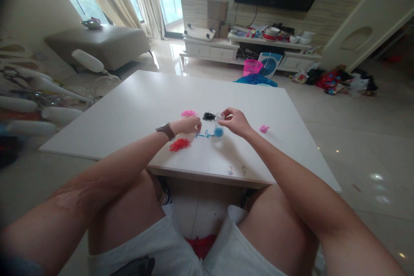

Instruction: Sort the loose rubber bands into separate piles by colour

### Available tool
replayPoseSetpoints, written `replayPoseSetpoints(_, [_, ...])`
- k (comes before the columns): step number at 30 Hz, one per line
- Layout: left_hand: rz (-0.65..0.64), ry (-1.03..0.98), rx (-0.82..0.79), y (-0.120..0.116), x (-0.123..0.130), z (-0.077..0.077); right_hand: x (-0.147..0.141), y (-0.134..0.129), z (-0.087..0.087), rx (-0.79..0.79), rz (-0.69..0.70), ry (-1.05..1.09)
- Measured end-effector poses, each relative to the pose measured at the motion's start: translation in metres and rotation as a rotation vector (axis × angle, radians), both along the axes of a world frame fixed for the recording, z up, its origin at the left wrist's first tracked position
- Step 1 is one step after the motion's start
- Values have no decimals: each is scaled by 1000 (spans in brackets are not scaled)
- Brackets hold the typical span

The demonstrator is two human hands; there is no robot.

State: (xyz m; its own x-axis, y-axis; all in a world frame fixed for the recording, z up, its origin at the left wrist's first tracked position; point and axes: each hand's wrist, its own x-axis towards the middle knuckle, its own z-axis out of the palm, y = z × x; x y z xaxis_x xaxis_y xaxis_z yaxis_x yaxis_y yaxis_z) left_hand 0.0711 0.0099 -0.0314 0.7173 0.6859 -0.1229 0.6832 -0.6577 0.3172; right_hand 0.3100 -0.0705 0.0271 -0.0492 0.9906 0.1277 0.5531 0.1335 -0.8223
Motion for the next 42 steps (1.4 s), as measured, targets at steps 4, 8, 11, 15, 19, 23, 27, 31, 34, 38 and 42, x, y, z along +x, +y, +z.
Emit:
replayPoseSetpoints(4, [-47, -56, -42, -5, -1, 3, 0, 0, 0, -6, 9, -5])
replayPoseSetpoints(8, [-70, -28, 10, -6, -4, 3, -1, 0, 1, -8, 18, -9])
replayPoseSetpoints(11, [-62, 25, 12, -5, -6, -1, -1, -1, 1, -15, 15, -23])
replayPoseSetpoints(15, [-74, 62, -12, 0, -5, -6, -2, -2, 1, -15, 15, -41])
replayPoseSetpoints(19, [-75, 54, -38, 3, -3, -7, -1, -1, 0, -13, 19, -38])
replayPoseSetpoints(23, [-86, 30, -22, -2, 1, 0, 0, 0, -2, 0, 22, -39])
replayPoseSetpoints(27, [-98, 19, 21, -13, 4, 6, 1, 1, -4, 5, 24, -39])
replayPoseSetpoints(31, [-113, 51, 36, -20, 7, 9, 0, 1, -3, 2, 23, -40])
replayPoseSetpoints(34, [-87, 73, 46, -21, 9, 14, 0, 0, -2, 0, 21, -41])
replayPoseSetpoints(38, [-36, 182, -66, -25, 7, 20, 0, 0, -2, 1, 23, -49])
replayPoseSetpoints(42, [-33, 241, -137, -32, 8, 20, -1, 0, -2, 2, 26, -51])
